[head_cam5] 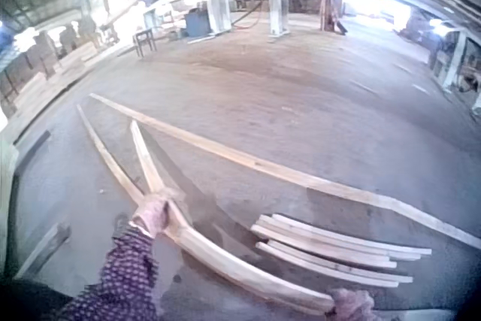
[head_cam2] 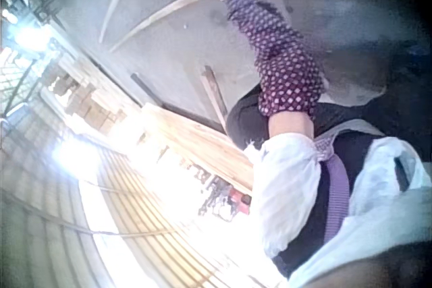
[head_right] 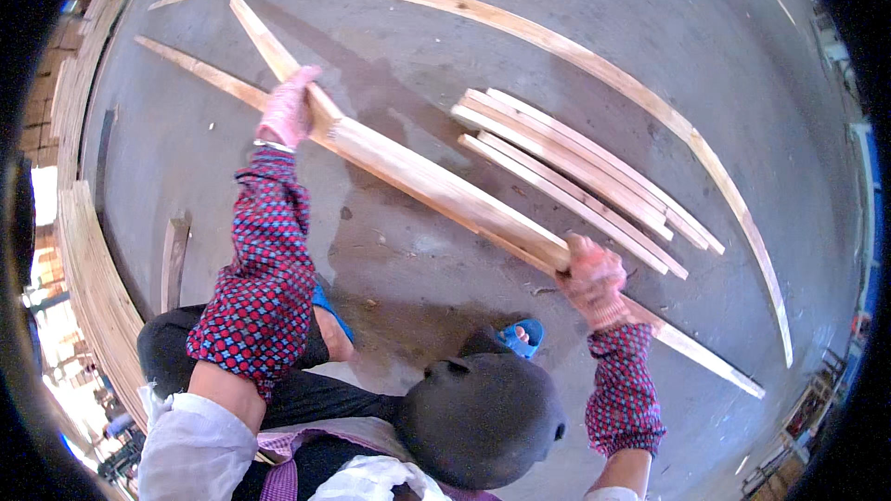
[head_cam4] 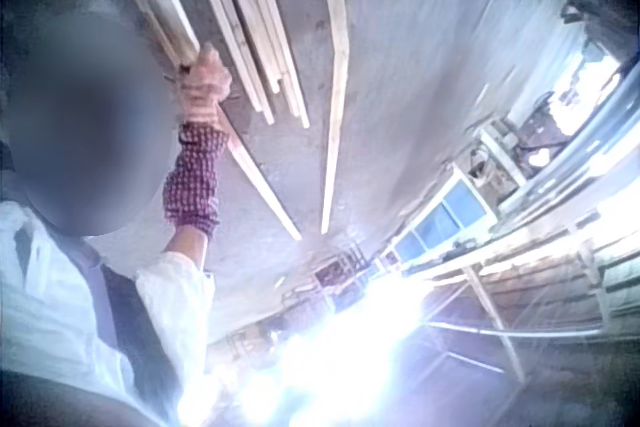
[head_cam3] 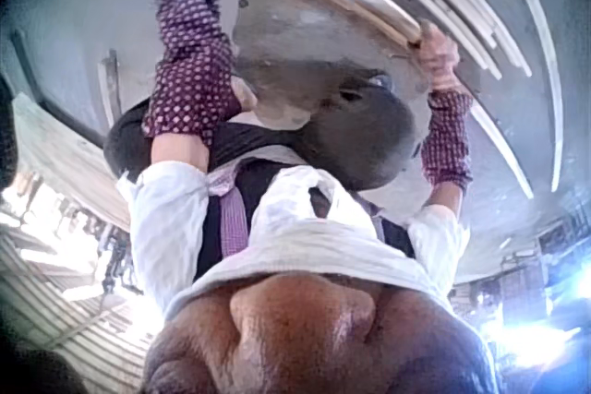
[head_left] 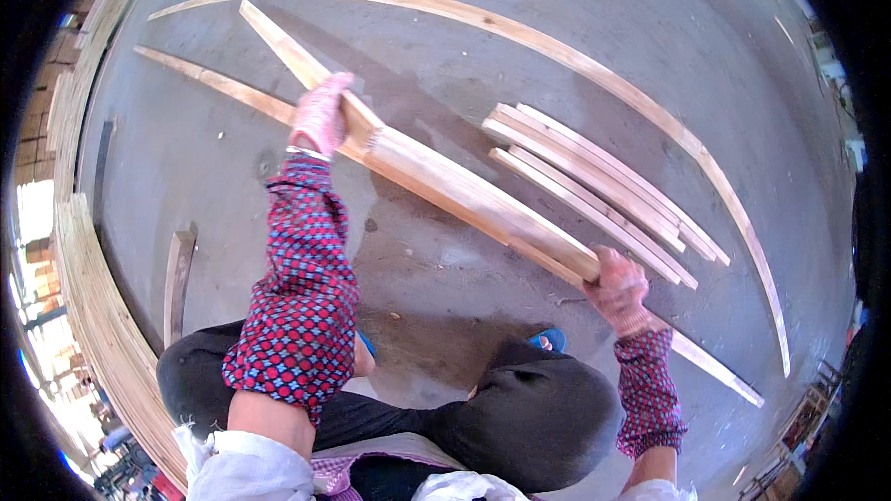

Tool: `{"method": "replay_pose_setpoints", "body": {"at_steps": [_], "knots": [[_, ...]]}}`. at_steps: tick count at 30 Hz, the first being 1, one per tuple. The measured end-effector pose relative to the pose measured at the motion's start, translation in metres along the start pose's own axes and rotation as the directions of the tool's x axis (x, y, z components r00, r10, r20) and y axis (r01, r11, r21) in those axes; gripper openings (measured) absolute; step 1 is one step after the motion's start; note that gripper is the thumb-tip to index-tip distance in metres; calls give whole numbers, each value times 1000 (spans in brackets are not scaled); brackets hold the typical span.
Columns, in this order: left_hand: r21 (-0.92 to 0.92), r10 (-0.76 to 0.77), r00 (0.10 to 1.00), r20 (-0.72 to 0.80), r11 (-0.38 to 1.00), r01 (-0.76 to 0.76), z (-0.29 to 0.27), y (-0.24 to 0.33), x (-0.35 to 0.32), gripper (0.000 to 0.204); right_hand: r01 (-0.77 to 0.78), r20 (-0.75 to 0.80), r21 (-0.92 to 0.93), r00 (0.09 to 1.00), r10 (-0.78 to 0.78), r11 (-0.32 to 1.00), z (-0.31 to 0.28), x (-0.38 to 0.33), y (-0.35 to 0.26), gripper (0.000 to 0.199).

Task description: The person organizes long wood strips by hand, picking them up from the floor and a stack, and placing them together on a table.

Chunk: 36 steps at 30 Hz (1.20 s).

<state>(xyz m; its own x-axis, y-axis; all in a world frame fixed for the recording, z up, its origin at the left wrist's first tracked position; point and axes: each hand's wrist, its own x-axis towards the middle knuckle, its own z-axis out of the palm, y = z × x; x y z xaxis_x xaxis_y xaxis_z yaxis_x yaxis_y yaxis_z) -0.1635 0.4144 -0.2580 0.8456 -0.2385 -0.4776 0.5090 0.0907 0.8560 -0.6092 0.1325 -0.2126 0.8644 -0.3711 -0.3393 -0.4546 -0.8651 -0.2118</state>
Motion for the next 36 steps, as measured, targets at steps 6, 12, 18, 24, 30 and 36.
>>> {"method": "replay_pose_setpoints", "body": {"at_steps": [6,12,18,24,30,36], "knots": [[508,438,744,-505,847,-154,3,20,23,61,-69,123,49,990,63,996,-42,-19,-28,52],[590,565,629,-534,782,-201,14,6,-2,69,-265,333,198,924,189,944,-26,-53,43,62],[432,317,791,-523,899,-75,83,-78,-72,88,-149,270,96,955,118,984,-5,-37,79,76],[292,120,905,-408,956,5,122,-161,-148,81,-176,244,-2,955,172,984,-18,-22,76,74],[-46,25,955,-296,998,-40,143,-206,-210,54,-402,100,-263,893,439,877,15,-26,92,36],[-116,-253,962,-105,964,241,163,-225,-259,49,-311,-318,8,900,297,950,7,-16,41,52]]}}
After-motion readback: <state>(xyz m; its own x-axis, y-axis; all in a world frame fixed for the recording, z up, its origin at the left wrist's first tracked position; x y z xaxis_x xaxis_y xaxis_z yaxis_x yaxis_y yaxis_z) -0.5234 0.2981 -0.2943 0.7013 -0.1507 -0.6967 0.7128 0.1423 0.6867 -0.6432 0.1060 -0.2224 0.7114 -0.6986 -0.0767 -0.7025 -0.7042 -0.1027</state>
